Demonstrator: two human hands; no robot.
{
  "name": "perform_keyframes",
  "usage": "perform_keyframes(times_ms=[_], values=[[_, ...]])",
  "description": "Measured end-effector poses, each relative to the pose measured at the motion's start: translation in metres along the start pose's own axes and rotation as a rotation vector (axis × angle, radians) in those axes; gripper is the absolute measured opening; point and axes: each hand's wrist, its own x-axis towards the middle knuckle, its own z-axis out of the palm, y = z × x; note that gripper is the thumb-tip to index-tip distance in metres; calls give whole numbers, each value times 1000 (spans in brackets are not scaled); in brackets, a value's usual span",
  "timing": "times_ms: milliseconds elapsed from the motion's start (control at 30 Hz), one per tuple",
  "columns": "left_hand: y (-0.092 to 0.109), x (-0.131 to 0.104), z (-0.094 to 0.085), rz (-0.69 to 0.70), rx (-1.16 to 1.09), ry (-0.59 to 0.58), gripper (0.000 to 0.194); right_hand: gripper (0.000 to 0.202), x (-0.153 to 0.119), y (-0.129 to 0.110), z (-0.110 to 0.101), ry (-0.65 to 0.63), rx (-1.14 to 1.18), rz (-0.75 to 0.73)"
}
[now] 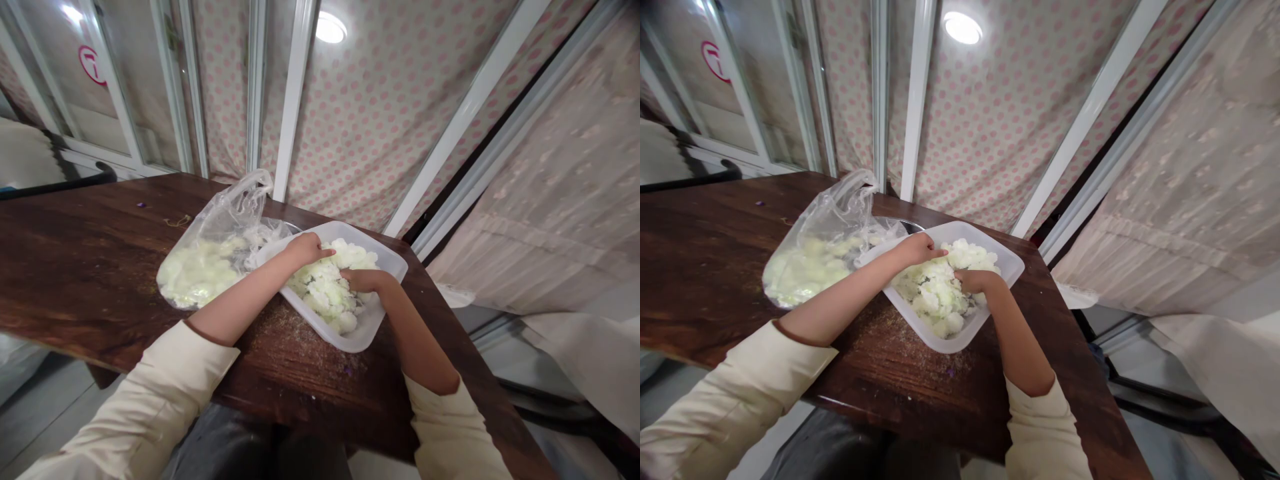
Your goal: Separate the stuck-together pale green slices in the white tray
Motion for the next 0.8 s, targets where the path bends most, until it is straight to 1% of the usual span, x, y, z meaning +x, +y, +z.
perform_keyframes(times_ms=[100, 233, 300, 367, 433, 533, 600, 633, 700, 800], values=[[0, 1, 1, 27, -39, 13, 54, 28, -2, -5, -4, -116, 51, -67], [1, -1, 1, 39, -71, 23, 55, 19, 0, -5, -2, -226, 144, -117], [1, -1, 1, 48, -87, 40, 55, 15, 1, -3, 0, -265, 165, -128], [1, -1, 1, 76, -120, 93, 57, 11, 1, 1, 0, -258, 202, -121], [3, -1, 1, 106, -174, 155, 59, 9, 1, 5, -1, -152, 229, -79], [5, -2, 0, 96, -260, 198, 62, 15, 1, 6, -4, 134, 231, 16], [7, -3, -1, 72, -281, 193, 62, 20, 1, 5, -6, 284, 240, 69], [8, -3, -2, 71, -277, 180, 61, 22, 1, 4, -7, 333, 249, 89], [10, -5, -3, 107, -261, 134, 58, 26, 1, 1, -7, 387, 287, 85], [13, -7, -4, 200, -271, 40, 47, 28, 0, -3, -8, 407, 407, -9]])
